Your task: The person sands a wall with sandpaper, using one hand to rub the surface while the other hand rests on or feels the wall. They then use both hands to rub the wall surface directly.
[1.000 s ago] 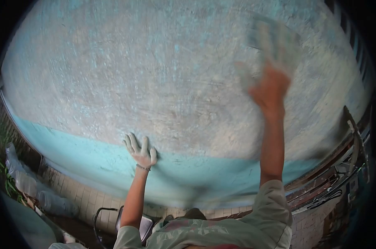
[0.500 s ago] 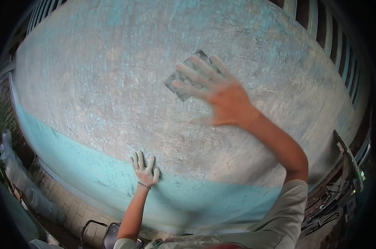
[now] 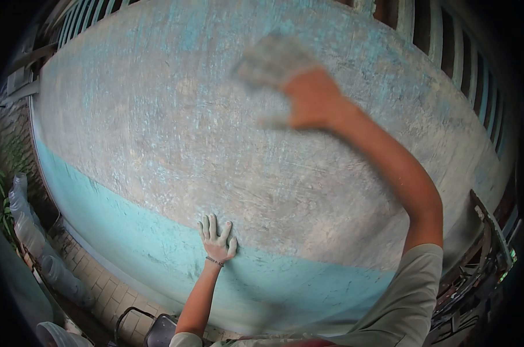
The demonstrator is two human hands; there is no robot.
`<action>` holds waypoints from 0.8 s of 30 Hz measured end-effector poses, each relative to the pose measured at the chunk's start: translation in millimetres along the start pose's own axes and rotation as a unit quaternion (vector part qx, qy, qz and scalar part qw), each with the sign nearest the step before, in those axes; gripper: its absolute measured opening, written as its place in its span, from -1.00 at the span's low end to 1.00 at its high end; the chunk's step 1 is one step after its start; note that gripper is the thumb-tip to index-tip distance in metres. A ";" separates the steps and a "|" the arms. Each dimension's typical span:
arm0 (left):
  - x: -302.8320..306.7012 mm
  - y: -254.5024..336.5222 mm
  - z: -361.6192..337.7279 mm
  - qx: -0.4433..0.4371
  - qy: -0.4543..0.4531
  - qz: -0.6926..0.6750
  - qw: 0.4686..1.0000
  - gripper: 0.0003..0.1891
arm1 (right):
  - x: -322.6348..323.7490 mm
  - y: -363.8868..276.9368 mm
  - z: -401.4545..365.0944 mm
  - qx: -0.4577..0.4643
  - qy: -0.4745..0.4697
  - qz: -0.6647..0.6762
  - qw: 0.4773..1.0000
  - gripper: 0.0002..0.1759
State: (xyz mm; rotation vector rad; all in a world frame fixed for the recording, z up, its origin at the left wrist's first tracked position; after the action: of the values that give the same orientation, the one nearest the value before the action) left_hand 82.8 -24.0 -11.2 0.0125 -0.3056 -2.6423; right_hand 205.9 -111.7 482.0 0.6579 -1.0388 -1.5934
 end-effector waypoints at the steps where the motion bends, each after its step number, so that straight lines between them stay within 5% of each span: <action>1: 0.6 1.1 -0.2 0.000 0.000 0.001 1.000 -0.40 | -8.4 -12.0 2.3 0.054 -0.032 -0.030 0.998 -0.08; 6: 5.7 6.4 3.5 0.003 -0.022 0.010 1.000 -0.37 | -20.6 41.5 34.8 -0.153 0.049 -0.200 0.966 0.05; 10: 5.7 3.8 5.2 -0.005 -0.018 0.009 1.000 -0.37 | -19.5 11.4 28.1 0.019 -0.006 -0.082 0.996 -0.03; 13: 3.7 9.7 1.8 0.009 -0.026 0.003 1.000 -0.37 | -14.2 57.9 32.0 -0.212 0.015 -0.257 0.943 0.07; 14: 4.9 12.0 -0.5 0.016 -0.028 0.002 0.999 -0.37 | -17.7 52.4 27.0 -0.226 0.037 -0.204 0.952 0.05; 17: 7.8 9.0 4.7 0.007 -0.023 0.007 1.000 -0.35 | -13.7 15.8 1.9 -0.023 0.001 -0.071 0.997 -0.04; 21: 4.7 12.7 4.6 0.025 -0.026 0.019 0.999 -0.31 | 0.0 65.2 -17.9 -0.261 0.006 -0.253 0.931 0.00; 22: 7.5 17.0 7.1 0.022 -0.031 0.017 0.999 -0.29 | 2.7 57.6 -27.6 -0.236 0.073 -0.142 0.959 -0.02; 24: 7.0 15.4 9.8 0.010 -0.013 -0.004 1.000 -0.34 | 6.9 48.7 -45.6 -0.136 0.014 -0.087 0.987 -0.03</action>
State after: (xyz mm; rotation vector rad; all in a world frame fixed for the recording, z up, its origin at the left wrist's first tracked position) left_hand 83.1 -38.4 2.0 -0.0139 -0.3412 -2.6488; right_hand 265.2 -133.8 504.2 0.5938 -0.7409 -1.8315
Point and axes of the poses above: each hand's wrist, its own z-axis towards the middle knuckle, its own x-axis out of the back of the hand, y = z × x, the point moved 2 cm from there along z, towards the middle knuckle, and after that the axes turned 14 degrees about -z, right-handed, at the moved point
